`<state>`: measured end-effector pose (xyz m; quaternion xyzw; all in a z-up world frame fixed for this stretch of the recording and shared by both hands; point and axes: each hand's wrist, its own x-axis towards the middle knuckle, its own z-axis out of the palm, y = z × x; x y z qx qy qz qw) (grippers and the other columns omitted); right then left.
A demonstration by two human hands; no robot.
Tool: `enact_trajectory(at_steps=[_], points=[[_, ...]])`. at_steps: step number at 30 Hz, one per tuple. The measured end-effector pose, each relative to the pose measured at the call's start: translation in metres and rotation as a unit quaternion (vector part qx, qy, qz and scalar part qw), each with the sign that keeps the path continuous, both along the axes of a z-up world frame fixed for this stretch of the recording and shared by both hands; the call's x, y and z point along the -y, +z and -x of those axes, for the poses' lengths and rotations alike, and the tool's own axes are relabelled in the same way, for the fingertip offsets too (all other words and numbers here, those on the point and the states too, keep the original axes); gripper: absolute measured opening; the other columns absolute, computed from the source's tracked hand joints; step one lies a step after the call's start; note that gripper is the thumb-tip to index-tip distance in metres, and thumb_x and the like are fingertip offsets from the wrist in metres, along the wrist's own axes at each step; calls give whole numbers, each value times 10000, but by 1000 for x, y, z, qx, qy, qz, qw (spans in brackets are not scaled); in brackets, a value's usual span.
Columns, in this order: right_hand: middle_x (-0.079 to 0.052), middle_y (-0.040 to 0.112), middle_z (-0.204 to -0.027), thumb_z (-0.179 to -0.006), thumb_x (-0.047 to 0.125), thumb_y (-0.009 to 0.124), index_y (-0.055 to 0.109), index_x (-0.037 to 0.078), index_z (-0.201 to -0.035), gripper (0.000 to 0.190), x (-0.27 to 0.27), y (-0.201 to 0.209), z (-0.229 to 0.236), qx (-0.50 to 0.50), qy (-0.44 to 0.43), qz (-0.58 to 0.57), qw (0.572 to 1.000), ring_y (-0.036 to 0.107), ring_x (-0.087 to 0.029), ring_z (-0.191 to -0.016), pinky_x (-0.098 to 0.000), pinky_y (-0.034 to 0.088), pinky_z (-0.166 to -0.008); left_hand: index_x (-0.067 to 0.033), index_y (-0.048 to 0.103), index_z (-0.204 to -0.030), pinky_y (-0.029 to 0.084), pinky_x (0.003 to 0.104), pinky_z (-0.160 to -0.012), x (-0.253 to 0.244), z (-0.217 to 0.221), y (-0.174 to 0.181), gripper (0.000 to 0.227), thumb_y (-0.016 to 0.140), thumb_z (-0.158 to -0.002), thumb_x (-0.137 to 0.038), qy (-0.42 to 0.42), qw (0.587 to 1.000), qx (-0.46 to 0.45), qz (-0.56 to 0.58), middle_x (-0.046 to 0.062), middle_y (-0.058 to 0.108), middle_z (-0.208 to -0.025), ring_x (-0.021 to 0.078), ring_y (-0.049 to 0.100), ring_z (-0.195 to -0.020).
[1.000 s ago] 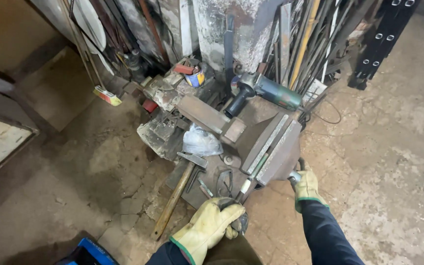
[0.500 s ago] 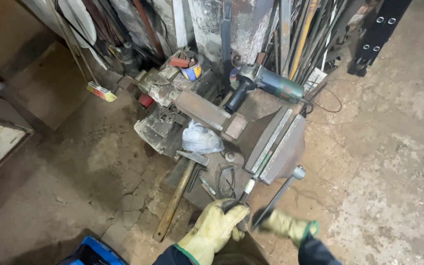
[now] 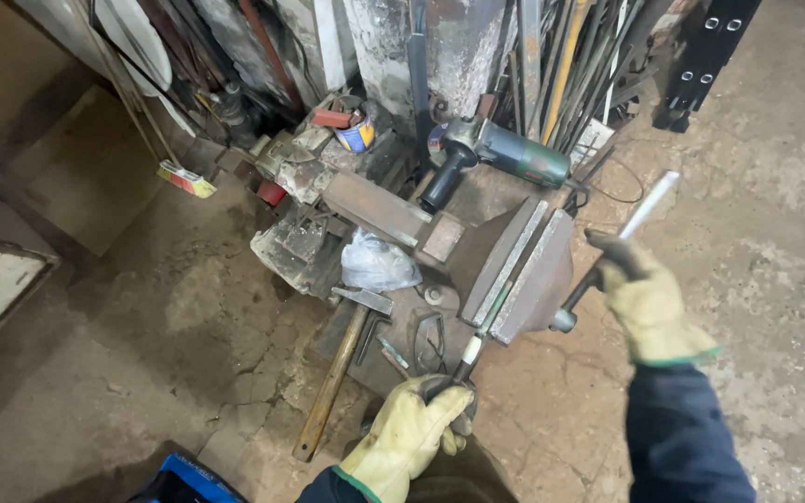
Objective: The person welds a steel beam resting on sawhorses using an electrode holder, lowering a welding helmet to strike an arc and weld, then chips and brushes the weld with a chipping hammer and wire brush. They then carry the electrode to a bench vise and handle the rod while working at the vise.
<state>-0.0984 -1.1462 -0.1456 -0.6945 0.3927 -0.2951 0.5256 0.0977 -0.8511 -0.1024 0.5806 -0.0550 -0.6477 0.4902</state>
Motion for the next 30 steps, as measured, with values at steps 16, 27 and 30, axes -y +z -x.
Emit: enact_trajectory(at_steps=[16, 27, 30], points=[[-177, 770, -953, -1007, 475, 548, 803, 148, -967, 417, -75, -301, 11, -440, 91, 44, 892, 703, -351, -905, -449, 528, -785, 0, 730, -1012, 529, 291, -551, -8, -13, 4, 341, 590, -990, -311, -44, 996, 40, 63, 85, 738, -773, 154, 649, -572], [-122, 580, -631, -1062, 426, 482, 714, -9, -1059, 493, -198, -200, -10, -126, -145, -280, 941, 541, -213, -532, -418, 457, -526, 1, 760, -1043, 580, 364, -718, -81, -72, 7, 602, 561, -908, -551, -87, 865, 493, 46, 154, 807, -834, 266, 756, -743], [-43, 355, -560, -1012, 520, 593, 471, 48, -947, 492, -222, -182, -5, 11, -256, -496, 830, 381, -256, -435, -470, 470, -472, -46, 746, -1078, 578, 423, -750, -112, -99, -31, 623, 713, -794, -600, -162, 772, 601, -129, 165, 775, -897, 321, 748, -828]])
